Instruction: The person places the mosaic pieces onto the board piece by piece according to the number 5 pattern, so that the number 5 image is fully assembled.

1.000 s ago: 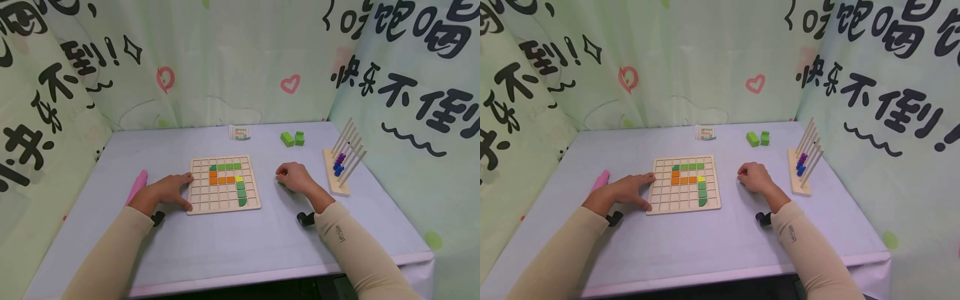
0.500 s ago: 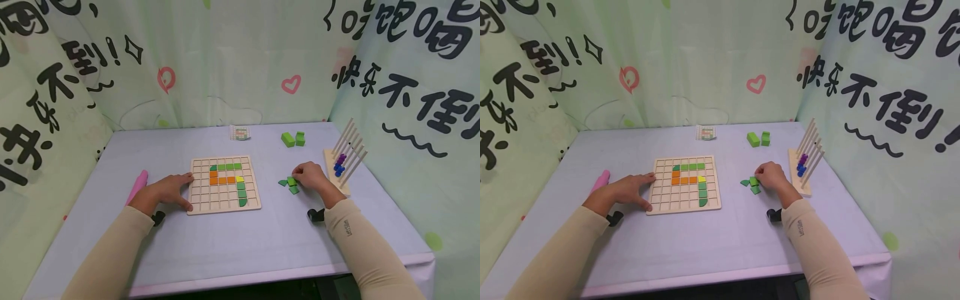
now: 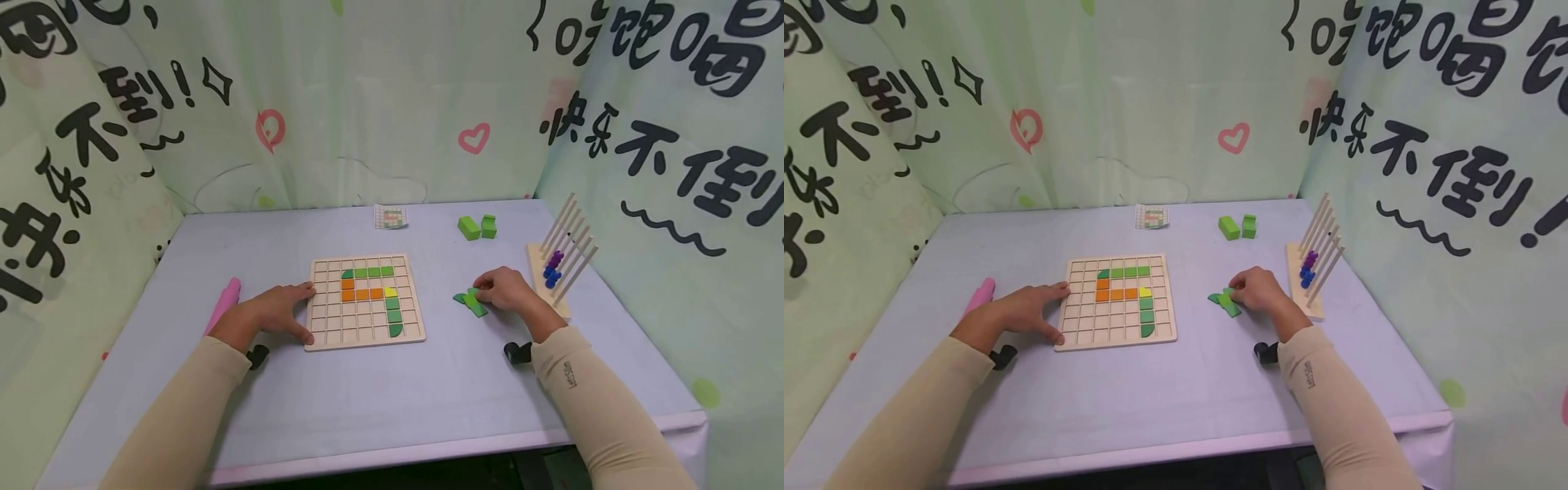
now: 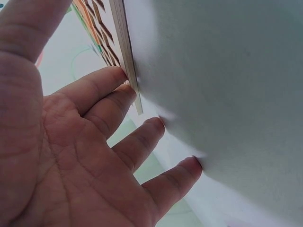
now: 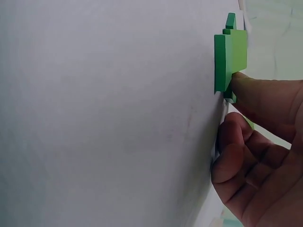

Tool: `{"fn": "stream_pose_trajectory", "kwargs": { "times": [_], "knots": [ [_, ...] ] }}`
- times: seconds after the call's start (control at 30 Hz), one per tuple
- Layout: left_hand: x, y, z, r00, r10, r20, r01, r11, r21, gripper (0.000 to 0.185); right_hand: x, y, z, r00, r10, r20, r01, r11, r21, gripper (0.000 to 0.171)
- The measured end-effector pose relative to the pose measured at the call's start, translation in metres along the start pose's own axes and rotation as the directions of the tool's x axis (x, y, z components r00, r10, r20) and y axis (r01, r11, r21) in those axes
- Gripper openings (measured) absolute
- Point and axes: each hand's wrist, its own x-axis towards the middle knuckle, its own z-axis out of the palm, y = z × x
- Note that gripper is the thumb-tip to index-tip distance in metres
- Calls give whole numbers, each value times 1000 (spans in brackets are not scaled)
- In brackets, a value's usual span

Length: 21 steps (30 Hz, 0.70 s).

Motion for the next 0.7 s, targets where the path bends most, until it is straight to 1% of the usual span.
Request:
{"fn": "stream_pose_trajectory", "kwargs": {
  "times": [0.17,0.3,0.43,0.57,0.7],
  "knots": [
    [-2,1,-2,1000,4,4,-4,1000,-2,110,-2,-3,-2,1000,-17,-3,17,1000,-15,25],
    [-3,2,-2,1000,1,4,-1,1000,3,110,-2,-4,-2,1000,1,-23,0,1000,22,20],
    [-3,2,-1,1000,-3,4,3,1000,-4,112,-3,-6,0,997,19,-70,-15,998,57,17],
    [-2,1,0,1000,-6,7,6,1000,-3,113,-4,-15,4,994,40,-105,-27,993,118,17],
    [-1,1,0,1000,-2,5,2,1000,1,113,-5,-32,7,991,22,-133,0,986,167,17]
  ]
}}
